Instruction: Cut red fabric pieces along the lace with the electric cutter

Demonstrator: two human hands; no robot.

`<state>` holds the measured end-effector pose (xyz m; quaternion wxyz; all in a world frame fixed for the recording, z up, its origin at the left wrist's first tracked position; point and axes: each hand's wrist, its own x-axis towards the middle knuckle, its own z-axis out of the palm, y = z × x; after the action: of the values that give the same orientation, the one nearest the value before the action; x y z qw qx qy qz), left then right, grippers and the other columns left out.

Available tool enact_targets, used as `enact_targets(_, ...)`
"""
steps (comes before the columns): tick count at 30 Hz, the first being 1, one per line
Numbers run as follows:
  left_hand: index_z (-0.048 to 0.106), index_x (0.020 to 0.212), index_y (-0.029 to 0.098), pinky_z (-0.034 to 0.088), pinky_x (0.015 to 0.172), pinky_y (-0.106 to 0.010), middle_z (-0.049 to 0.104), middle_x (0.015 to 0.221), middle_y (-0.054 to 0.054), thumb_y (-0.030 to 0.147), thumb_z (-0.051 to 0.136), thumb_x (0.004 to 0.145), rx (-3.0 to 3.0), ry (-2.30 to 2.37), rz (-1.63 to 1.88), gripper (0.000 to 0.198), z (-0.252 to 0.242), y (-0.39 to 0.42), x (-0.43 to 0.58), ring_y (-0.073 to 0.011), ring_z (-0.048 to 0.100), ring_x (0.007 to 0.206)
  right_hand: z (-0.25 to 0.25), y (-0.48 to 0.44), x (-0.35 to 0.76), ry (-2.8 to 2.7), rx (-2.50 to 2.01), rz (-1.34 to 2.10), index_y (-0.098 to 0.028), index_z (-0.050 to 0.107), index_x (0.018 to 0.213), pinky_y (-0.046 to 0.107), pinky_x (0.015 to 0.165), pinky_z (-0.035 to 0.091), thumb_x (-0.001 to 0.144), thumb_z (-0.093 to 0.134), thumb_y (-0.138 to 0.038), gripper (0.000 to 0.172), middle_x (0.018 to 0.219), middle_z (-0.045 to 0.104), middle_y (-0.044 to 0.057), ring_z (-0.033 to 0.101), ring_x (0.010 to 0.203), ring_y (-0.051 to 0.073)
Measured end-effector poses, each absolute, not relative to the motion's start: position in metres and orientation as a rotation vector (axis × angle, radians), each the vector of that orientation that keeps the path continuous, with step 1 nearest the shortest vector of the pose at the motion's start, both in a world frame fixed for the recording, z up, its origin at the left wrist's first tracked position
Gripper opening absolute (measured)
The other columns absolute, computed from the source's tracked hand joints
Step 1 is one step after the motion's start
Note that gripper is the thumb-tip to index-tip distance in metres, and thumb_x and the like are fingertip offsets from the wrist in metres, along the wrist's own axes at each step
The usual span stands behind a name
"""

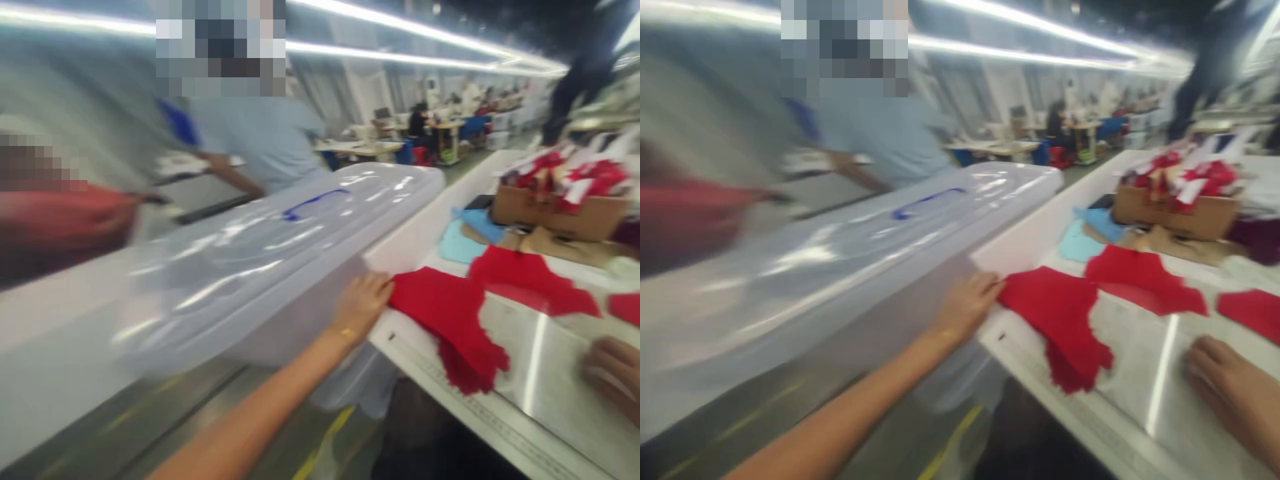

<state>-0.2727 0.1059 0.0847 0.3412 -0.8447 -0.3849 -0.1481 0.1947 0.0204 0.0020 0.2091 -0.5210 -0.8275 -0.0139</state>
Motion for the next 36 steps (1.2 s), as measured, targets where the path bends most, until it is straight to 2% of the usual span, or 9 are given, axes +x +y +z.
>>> enact_targets(4, 0.072, 0.103, 0.021, 0.045, 0.072, -0.038, 0.072, 0.109, -0.011, -0.005, 0.042, 0.082, -2.174, -0.905, -0.514, 0.045, 0.078, 0.128, -0.279, -0.028, 0.063, 0.093, 0.036, 0.002, 0.227, -2.381, -1.61, -0.18, -0.021, 0.067, 0.088, 0.035, 0.073, 0.06, 0.092, 0.055, -0.016, 0.014, 0.098, 0.071, 0.01, 0.07, 0.086, 0.024)
enact_targets(9, 0.069, 0.113, 0.02, 0.05, 0.078, -0.041, 0.07, 0.115, -0.013, 0.001, 0.05, 0.079, -2.375, -0.687, -0.585, 0.044, 0.085, 0.138, -0.213, -0.0309, 0.063, 0.099, 0.041, -0.005, 0.232, -2.246, -1.754, -0.396, -0.016, 0.069, 0.104, 0.043, 0.082, 0.059, 0.089, 0.059, -0.012, 0.018, 0.114, 0.07, 0.016, 0.066, 0.101, 0.03)
enact_targets(12, 0.069, 0.106, 0.016, 0.05, 0.075, -0.036, 0.07, 0.105, -0.012, 0.0, 0.049, 0.086, -2.522, -0.51, -0.588, 0.033, 0.088, 0.135, -0.144, -0.0264, 0.062, 0.093, 0.037, -0.01, 0.237, -2.157, -1.837, -0.397, -0.016, 0.068, 0.105, 0.045, 0.081, 0.057, 0.091, 0.06, -0.015, 0.016, 0.117, 0.069, 0.017, 0.064, 0.103, 0.032)
enact_targets(16, 0.069, 0.092, 0.017, 0.043, 0.067, -0.034, 0.069, 0.094, -0.009, 0.005, 0.053, 0.09, -2.682, -0.375, -0.595, 0.02, 0.074, 0.137, -0.052, -0.0223, 0.058, 0.081, 0.033, -0.01, 0.251, -1.974, -1.873, -0.352, -0.018, 0.068, 0.107, 0.042, 0.079, 0.054, 0.092, 0.058, -0.018, 0.018, 0.112, 0.069, 0.014, 0.063, 0.101, 0.029)
enact_targets(23, 0.069, 0.098, 0.017, 0.044, 0.075, -0.036, 0.067, 0.097, -0.009, 0.02, 0.06, 0.097, -2.746, -0.237, -0.471, 0.009, 0.039, 0.161, 0.067, -0.0234, 0.058, 0.091, 0.036, -0.006, 0.268, -1.795, -1.999, -0.242, -0.021, 0.069, 0.101, 0.04, 0.078, 0.048, 0.089, 0.062, -0.02, 0.014, 0.104, 0.07, 0.009, 0.062, 0.093, 0.027)
enact_targets(28, 0.066, 0.08, 0.016, 0.04, 0.072, -0.036, 0.065, 0.084, -0.008, 0.009, 0.06, 0.094, -2.744, -0.181, -0.489, 0.017, 0.031, 0.173, 0.098, -0.0233, 0.057, 0.084, 0.04, -0.006, 0.266, -1.717, -2.058, -0.219, -0.021, 0.069, 0.098, 0.039, 0.081, 0.043, 0.088, 0.063, -0.021, 0.011, 0.101, 0.07, 0.008, 0.059, 0.092, 0.025)
enact_targets(31, 0.066, 0.08, 0.017, 0.038, 0.071, -0.035, 0.066, 0.084, -0.007, 0.004, 0.059, 0.094, -2.74, -0.146, -0.524, 0.02, 0.033, 0.176, 0.095, -0.0224, 0.056, 0.083, 0.041, -0.007, 0.264, -1.709, -2.053, -0.195, -0.021, 0.069, 0.096, 0.038, 0.079, 0.039, 0.089, 0.062, -0.022, 0.01, 0.101, 0.07, 0.007, 0.058, 0.091, 0.025)
enact_targets(36, 0.065, 0.077, 0.017, 0.034, 0.07, -0.035, 0.064, 0.079, -0.007, 0.015, 0.062, 0.1, -2.712, -0.151, -0.608, 0.023, 0.038, 0.179, 0.092, -0.0228, 0.056, 0.083, 0.042, -0.008, 0.264, -1.652, -2.04, -0.167, -0.021, 0.069, 0.093, 0.038, 0.079, 0.039, 0.09, 0.062, -0.022, 0.008, 0.097, 0.071, 0.006, 0.06, 0.09, 0.024)
